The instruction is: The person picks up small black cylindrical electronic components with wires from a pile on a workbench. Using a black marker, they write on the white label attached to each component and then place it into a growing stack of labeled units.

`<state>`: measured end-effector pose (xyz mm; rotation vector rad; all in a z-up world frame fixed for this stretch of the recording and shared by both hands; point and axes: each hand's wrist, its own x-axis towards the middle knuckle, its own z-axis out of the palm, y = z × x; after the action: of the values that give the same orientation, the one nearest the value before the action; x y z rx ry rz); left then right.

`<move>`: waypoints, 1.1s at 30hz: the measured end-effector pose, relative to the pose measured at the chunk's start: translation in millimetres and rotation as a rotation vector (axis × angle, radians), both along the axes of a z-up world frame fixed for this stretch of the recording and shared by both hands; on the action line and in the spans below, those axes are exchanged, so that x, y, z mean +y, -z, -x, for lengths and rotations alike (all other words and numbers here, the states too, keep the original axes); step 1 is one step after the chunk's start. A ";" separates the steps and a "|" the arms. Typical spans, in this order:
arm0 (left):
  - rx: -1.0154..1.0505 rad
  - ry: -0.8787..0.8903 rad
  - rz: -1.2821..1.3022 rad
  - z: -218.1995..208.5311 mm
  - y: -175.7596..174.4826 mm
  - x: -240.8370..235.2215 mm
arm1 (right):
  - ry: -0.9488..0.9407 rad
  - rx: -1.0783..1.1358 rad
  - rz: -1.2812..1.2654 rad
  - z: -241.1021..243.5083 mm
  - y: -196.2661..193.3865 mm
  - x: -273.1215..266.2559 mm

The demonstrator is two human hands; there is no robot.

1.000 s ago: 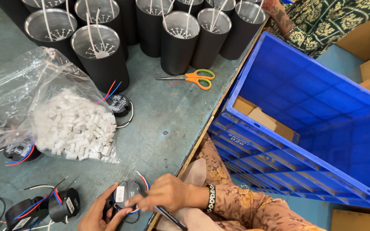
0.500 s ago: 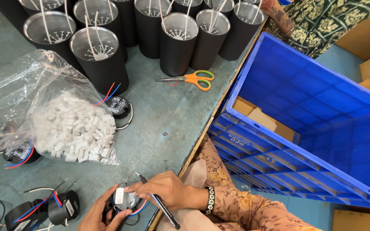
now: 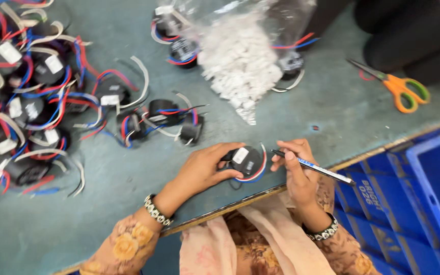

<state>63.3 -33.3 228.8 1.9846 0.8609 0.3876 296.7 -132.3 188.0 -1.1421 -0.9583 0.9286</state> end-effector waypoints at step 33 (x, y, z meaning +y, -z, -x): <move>0.033 -0.011 -0.195 3.6 8.6 -15.7 | -0.106 -0.571 0.001 5.7 -30.3 14.3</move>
<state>59.7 -49.0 220.2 2.1709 0.8829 0.4612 291.0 -118.0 218.3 -1.4012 -1.4893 0.6918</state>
